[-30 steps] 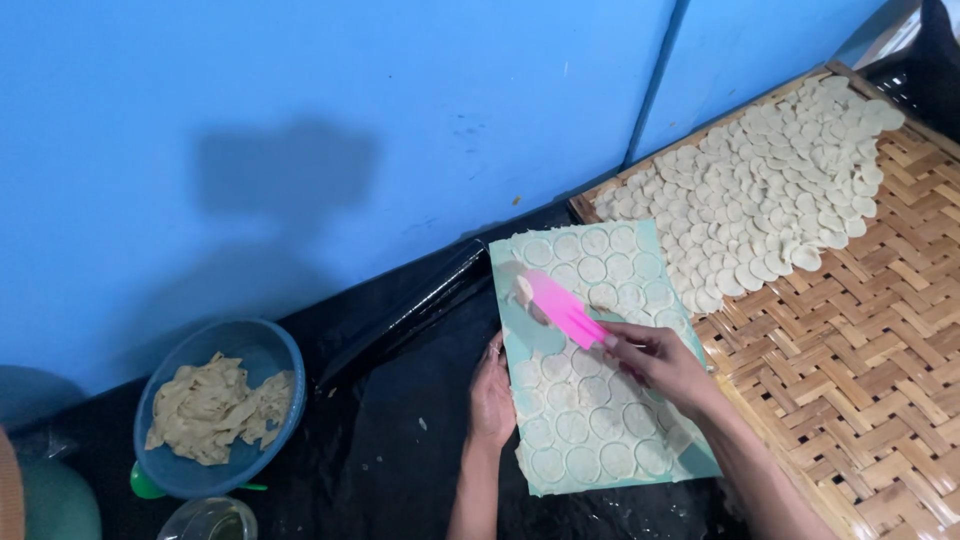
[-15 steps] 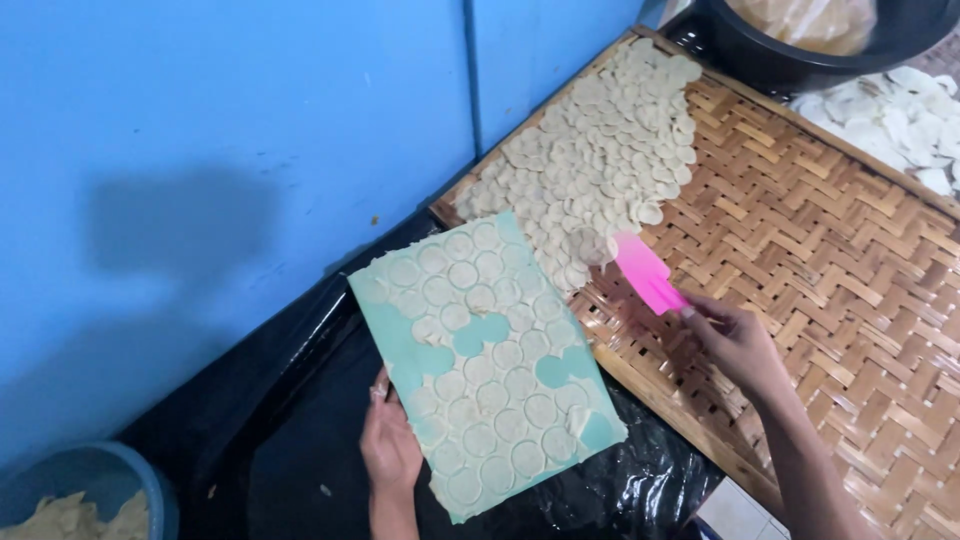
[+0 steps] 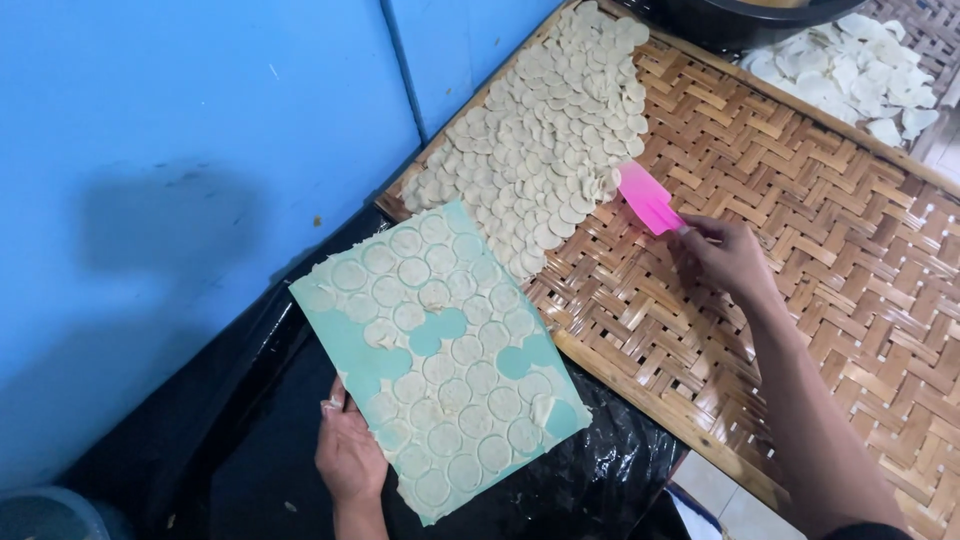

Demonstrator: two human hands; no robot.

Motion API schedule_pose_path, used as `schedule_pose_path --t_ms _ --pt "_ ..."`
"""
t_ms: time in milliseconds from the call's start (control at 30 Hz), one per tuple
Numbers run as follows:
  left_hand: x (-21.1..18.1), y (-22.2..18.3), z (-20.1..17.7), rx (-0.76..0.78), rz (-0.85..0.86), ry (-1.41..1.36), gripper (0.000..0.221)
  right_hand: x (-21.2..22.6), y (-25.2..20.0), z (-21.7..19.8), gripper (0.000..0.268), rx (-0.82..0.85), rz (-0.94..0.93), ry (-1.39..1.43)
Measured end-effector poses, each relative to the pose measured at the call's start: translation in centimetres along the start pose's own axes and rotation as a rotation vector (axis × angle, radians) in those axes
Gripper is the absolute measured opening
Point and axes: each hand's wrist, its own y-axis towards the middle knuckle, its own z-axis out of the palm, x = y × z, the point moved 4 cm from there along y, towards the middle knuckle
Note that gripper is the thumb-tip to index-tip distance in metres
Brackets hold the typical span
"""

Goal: Separating circular dough pieces from a stencil sheet using a spatula and placing them onto a bamboo drying tray.

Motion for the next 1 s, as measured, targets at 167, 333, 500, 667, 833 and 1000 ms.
schedule_pose_path --t_ms 167,333,500,667,833,1000 --pt "0.1 0.0 -0.1 -0.019 -0.006 0.010 0.084 0.7 -0.1 0.0 0.032 -0.201 -0.236 -0.414" --pt "0.6 0.5 -0.8 -0.078 -0.013 0.010 0.084 2.1 -2.8 0.5 0.039 -0.329 -0.405 -0.606" --pt "2.4 1.6 -3.3 0.089 0.038 -0.152 0.071 5.9 -8.1 3.4 0.030 -0.399 -0.588 -0.591" --pt "2.0 1.2 -2.9 0.124 0.063 -0.203 0.063 10.3 -14.3 11.0 0.038 0.012 -0.484 -0.308" --pt "1.3 0.8 -2.2 0.105 0.048 -0.156 0.064 12.7 -18.3 17.0 0.038 0.279 -0.527 -0.277" --pt "1.2 0.9 -2.2 0.109 0.058 -0.129 0.066 14.1 -19.9 18.3 0.036 0.311 -0.628 -0.290"
